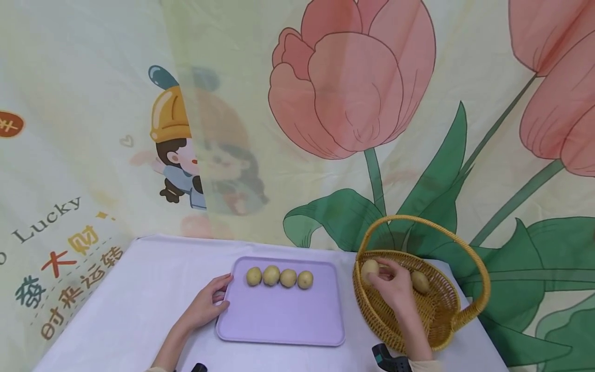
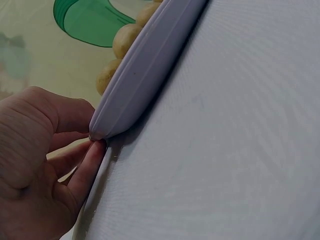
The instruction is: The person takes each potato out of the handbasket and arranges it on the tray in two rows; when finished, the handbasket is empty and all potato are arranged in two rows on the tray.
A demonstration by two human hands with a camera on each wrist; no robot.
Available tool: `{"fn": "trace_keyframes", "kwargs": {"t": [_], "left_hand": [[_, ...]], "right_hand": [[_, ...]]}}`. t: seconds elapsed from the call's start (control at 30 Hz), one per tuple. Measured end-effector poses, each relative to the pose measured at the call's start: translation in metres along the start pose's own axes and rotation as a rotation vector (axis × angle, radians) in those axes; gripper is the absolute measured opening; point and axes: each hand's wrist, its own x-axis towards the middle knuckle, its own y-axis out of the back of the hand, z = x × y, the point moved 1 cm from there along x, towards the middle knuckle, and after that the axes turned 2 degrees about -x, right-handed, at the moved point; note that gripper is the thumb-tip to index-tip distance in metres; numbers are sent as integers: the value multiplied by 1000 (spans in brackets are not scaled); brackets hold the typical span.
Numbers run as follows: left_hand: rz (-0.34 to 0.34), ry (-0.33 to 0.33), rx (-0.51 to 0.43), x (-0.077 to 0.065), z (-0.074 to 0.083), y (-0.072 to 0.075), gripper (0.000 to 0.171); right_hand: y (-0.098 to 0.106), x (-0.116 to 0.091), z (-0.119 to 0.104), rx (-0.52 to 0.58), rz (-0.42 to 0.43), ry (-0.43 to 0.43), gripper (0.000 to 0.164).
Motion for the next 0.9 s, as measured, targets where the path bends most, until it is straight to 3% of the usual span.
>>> {"fn": "trace_keyframes", "kwargs": {"t": [0.37, 0.57, 0.9], "left_hand": [[9, 15, 13, -1, 1, -1, 58], [8, 14, 13, 0, 1, -1, 58], [16, -36, 13, -1, 3, 0, 57]], "right_hand": [[-42, 0, -18, 106, -13, 44, 44], [-82, -1, -25, 186, -52, 65, 44], [-153, -13, -37, 336, -196, 92, 44]]}}
